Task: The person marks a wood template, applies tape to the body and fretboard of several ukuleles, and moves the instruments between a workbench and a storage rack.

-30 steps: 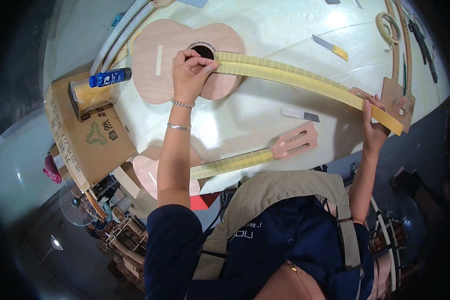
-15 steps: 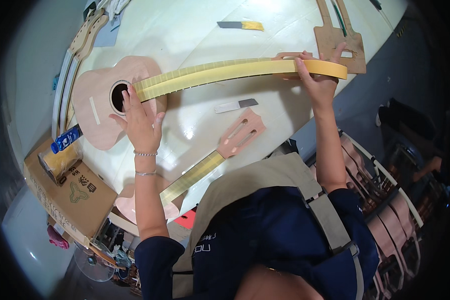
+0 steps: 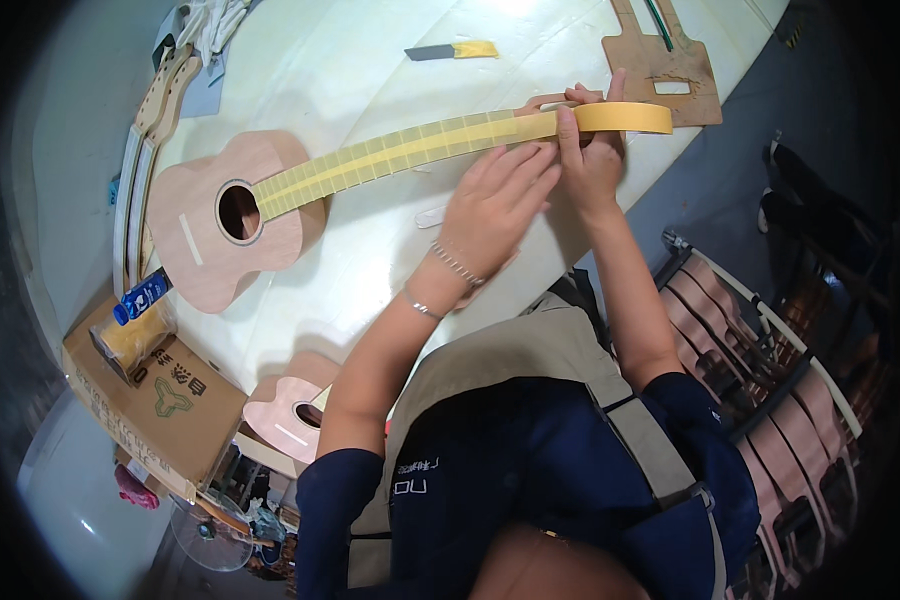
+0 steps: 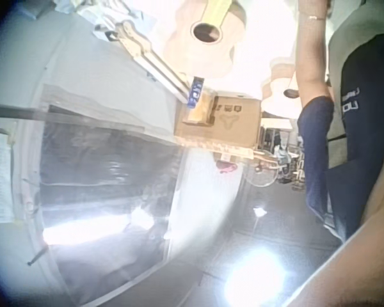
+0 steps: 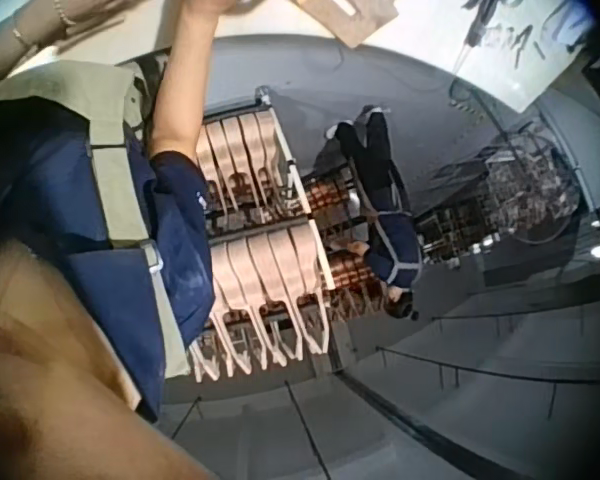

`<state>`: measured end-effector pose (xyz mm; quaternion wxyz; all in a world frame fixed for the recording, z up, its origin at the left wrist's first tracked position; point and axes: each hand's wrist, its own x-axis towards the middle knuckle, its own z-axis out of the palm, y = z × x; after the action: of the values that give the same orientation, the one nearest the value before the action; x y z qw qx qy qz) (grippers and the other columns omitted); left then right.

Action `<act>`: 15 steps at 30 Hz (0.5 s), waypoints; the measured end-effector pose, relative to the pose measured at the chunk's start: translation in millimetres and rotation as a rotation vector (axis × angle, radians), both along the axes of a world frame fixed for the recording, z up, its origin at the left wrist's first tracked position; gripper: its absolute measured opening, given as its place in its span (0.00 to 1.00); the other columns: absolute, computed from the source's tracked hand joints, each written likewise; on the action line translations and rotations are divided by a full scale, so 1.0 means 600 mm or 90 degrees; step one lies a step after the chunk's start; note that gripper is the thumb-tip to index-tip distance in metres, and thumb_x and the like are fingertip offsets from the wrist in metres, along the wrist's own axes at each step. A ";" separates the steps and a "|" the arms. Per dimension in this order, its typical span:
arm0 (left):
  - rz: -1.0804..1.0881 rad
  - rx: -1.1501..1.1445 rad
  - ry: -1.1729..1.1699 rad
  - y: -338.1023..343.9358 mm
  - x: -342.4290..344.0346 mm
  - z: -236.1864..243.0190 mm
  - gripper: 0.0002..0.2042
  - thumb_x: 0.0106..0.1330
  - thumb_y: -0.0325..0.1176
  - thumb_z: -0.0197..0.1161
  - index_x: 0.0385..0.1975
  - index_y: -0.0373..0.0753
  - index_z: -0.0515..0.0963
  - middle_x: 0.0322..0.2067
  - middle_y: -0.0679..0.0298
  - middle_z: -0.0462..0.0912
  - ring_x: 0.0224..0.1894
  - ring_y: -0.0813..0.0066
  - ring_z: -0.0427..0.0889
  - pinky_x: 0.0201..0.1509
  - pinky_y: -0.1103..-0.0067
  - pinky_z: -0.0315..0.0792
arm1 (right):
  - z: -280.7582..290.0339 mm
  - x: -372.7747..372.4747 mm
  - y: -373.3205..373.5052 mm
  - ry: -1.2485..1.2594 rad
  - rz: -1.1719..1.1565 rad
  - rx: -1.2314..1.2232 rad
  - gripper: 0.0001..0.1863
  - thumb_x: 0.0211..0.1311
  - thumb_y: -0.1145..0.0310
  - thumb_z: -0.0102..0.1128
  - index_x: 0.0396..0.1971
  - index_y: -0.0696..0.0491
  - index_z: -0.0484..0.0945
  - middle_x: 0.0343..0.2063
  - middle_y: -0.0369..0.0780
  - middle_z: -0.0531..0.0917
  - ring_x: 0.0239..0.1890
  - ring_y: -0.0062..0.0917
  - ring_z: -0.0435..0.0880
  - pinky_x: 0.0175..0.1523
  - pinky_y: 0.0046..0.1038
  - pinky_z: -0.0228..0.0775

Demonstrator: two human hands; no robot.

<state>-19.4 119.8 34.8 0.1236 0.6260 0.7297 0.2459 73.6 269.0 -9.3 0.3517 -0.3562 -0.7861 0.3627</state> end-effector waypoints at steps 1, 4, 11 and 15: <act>-0.030 0.026 -0.061 -0.011 -0.011 -0.004 0.20 0.54 0.30 0.63 0.49 0.40 0.72 0.51 0.58 0.73 0.53 0.59 0.71 0.53 0.65 0.67 | 0.000 0.000 0.000 0.012 0.003 -0.025 0.37 0.62 0.68 0.54 0.66 0.62 0.45 0.40 0.43 0.79 0.49 0.32 0.76 0.57 0.30 0.63; 0.189 -0.101 0.084 -0.035 -0.028 -0.003 0.05 0.49 0.26 0.64 0.24 0.37 0.75 0.28 0.59 0.77 0.34 0.58 0.77 0.34 0.71 0.70 | -0.008 -0.001 0.004 0.001 -0.013 0.028 0.37 0.61 0.65 0.55 0.65 0.62 0.49 0.38 0.42 0.81 0.47 0.33 0.79 0.63 0.41 0.53; 0.343 0.029 -0.326 -0.001 -0.020 0.054 0.03 0.55 0.22 0.65 0.27 0.33 0.77 0.21 0.65 0.79 0.24 0.77 0.79 0.29 0.81 0.74 | -0.013 0.003 0.002 -0.036 -0.013 0.050 0.36 0.60 0.62 0.54 0.65 0.59 0.51 0.38 0.38 0.81 0.49 0.31 0.77 0.66 0.44 0.45; 0.421 0.056 -0.687 0.050 -0.009 0.044 0.18 0.60 0.22 0.62 0.50 0.32 0.72 0.22 0.68 0.78 0.23 0.87 0.75 0.29 0.88 0.73 | -0.014 0.002 0.006 -0.044 -0.012 0.073 0.35 0.60 0.63 0.54 0.65 0.57 0.53 0.38 0.37 0.81 0.47 0.31 0.77 0.67 0.43 0.44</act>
<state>-24.9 149.9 61.2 0.3657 0.1597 0.7090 0.5814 75.0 272.4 -17.8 0.3473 -0.3554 -0.8138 0.3014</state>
